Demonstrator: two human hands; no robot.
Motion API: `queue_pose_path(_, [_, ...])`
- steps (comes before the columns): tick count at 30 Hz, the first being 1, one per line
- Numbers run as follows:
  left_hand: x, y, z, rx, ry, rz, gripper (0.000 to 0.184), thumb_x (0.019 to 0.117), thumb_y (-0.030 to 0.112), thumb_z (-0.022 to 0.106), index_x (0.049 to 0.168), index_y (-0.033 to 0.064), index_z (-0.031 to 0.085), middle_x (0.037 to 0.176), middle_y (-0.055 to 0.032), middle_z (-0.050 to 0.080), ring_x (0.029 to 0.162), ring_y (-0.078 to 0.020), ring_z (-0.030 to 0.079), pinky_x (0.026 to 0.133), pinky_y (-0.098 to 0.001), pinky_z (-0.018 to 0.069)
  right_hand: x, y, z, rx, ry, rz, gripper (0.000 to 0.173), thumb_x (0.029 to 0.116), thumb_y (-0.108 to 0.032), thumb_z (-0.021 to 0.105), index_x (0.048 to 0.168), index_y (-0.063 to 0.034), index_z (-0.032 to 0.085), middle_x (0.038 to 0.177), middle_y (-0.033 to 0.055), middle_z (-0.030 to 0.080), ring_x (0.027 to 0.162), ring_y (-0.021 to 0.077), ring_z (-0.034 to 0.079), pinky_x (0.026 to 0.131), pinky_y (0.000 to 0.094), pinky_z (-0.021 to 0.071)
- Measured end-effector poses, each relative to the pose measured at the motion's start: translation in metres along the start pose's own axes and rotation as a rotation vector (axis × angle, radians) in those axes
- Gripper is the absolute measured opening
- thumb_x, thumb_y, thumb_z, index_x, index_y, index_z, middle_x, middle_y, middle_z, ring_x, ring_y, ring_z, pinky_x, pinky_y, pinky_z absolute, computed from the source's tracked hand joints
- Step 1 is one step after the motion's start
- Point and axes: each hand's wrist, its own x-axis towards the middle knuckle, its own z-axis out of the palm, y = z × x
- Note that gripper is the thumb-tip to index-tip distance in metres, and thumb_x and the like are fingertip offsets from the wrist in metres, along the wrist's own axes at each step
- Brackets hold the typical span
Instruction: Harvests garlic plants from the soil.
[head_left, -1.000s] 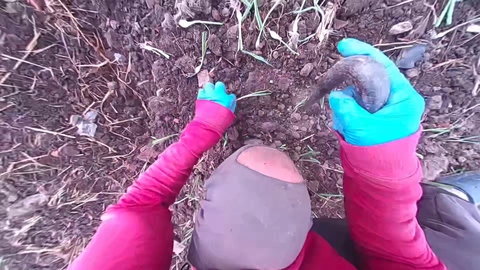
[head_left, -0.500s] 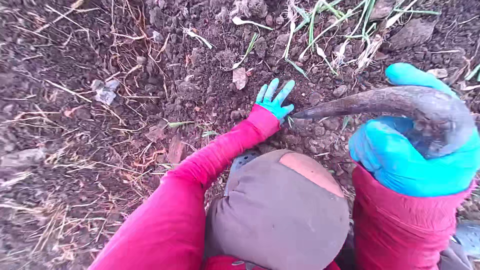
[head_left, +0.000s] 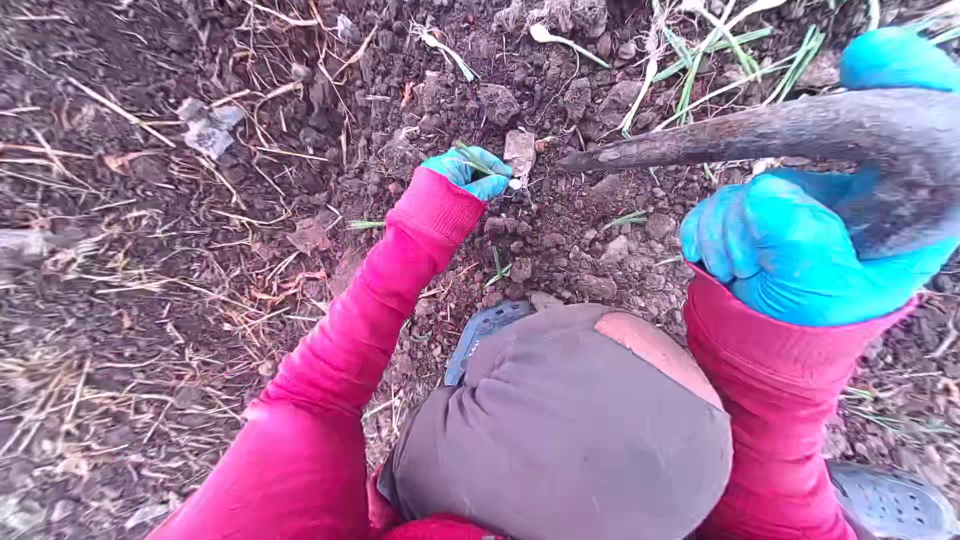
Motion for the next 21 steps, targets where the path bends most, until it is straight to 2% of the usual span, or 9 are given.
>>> queue_pose_path(2, [0.016,0.038,0.014,0.327,-0.09,0.019,0.019,0.0982,0.028,0.067,0.107,0.0144,0.077,0.1,-0.0035,0.076,0.093,-0.0146,0.072,0.087,-0.0423,0.0582,-0.022,0.044,0.015,-0.203,-0.031,0.255,0.051,0.0922,-0.002,0.06,0.142,-0.0089,0.054,0.1,0.0042,0.07,0.05,0.0094,0.051,0.042,0.028,0.0477])
queue_pose_path(4, [0.039,0.052,0.06,0.676,-0.38,-0.038,0.026,0.1014,0.029,0.058,0.11,0.0117,0.074,0.111,-0.0146,0.074,0.108,-0.0353,0.069,0.089,-0.0646,0.0535,-0.045,0.064,0.019,-0.27,0.017,0.382,0.055,0.0915,-0.004,0.059,0.146,-0.0081,0.051,0.093,0.0013,0.069,0.05,0.009,0.052,0.043,0.0284,0.0483])
queue_pose_path(6, [0.052,0.017,0.1,0.842,-0.48,0.061,0.024,0.1006,0.018,0.058,0.116,0.0077,0.073,0.118,-0.0194,0.071,0.114,-0.0431,0.066,0.087,-0.0681,0.0537,-0.034,0.043,0.018,-0.217,-0.017,0.319,0.058,0.0886,-0.003,0.059,0.146,-0.0038,0.048,0.094,-0.0006,0.07,0.049,0.0061,0.052,0.042,0.0246,0.0476])
queue_pose_path(10, [0.017,-0.059,0.09,0.624,0.105,0.376,0.043,0.0928,0.026,0.073,0.133,0.0093,0.068,0.125,-0.0202,0.069,0.117,-0.0419,0.064,0.094,-0.0568,0.0539,-0.005,-0.021,-0.005,-0.157,-0.125,0.101,0.056,0.0881,-0.009,0.067,0.142,-0.0134,0.052,0.089,-0.007,0.068,0.047,0.0046,0.05,0.04,0.0228,0.047])
queue_pose_path(13, [0.061,-0.035,0.066,0.689,0.019,0.144,0.063,0.0962,0.023,0.069,0.155,0.0183,0.048,0.158,-0.018,0.047,0.143,-0.0449,0.046,0.111,-0.0607,0.0436,0.007,0.004,-0.009,-0.187,-0.134,0.029,0.057,0.0915,-0.01,0.064,0.145,-0.0152,0.048,0.093,-0.0102,0.066,0.05,0.0021,0.051,0.042,0.0199,0.0469])
queue_pose_path(16, [0.086,-0.031,0.026,0.676,-0.205,0.243,0.044,0.0932,0.009,0.064,0.135,0.0234,0.067,0.136,-0.011,0.067,0.121,-0.0368,0.065,0.096,-0.0613,0.0535,0.005,0.018,0.0,-0.111,0.015,0.174,0.053,0.0871,-0.004,0.061,0.137,-0.0178,0.052,0.062,-0.0108,0.059,0.04,0.0038,0.047,0.038,0.0223,0.0445])
queue_pose_path(18, [0.071,-0.037,-0.043,0.506,-0.427,0.196,0.032,0.0902,0.011,0.072,0.118,0.0252,0.077,0.109,-0.0017,0.078,0.097,-0.0188,0.074,0.083,-0.047,0.0598,0.016,0.008,-0.01,0.006,-0.127,0.127,0.042,0.085,-0.005,0.065,0.126,-0.0133,0.061,0.078,-0.0025,0.068,0.043,0.0084,0.05,0.038,0.0252,0.0468])
queue_pose_path(20, [0.047,-0.052,-0.102,0.2,-0.602,0.014,0.021,0.0974,0.011,0.067,0.115,0.0121,0.078,0.106,-0.0046,0.079,0.096,-0.0133,0.075,0.087,-0.0342,0.0619,0.02,0.008,-0.031,0.194,-0.449,0.034,0.05,0.0923,-0.005,0.065,0.141,-0.0007,0.052,0.109,0.0142,0.067,0.056,0.0163,0.057,0.045,0.0318,0.053])
queue_pose_path(21, [0.053,-0.046,-0.126,0.153,-0.493,-0.029,0.019,0.1009,0.015,0.064,0.113,0.0096,0.078,0.105,-0.0056,0.079,0.095,-0.0128,0.075,0.087,-0.0331,0.0609,0.031,0.004,-0.017,0.173,-0.504,0.015,0.053,0.0928,-0.01,0.067,0.143,-0.005,0.051,0.098,0.0077,0.068,0.054,0.0138,0.057,0.045,0.0309,0.0528])
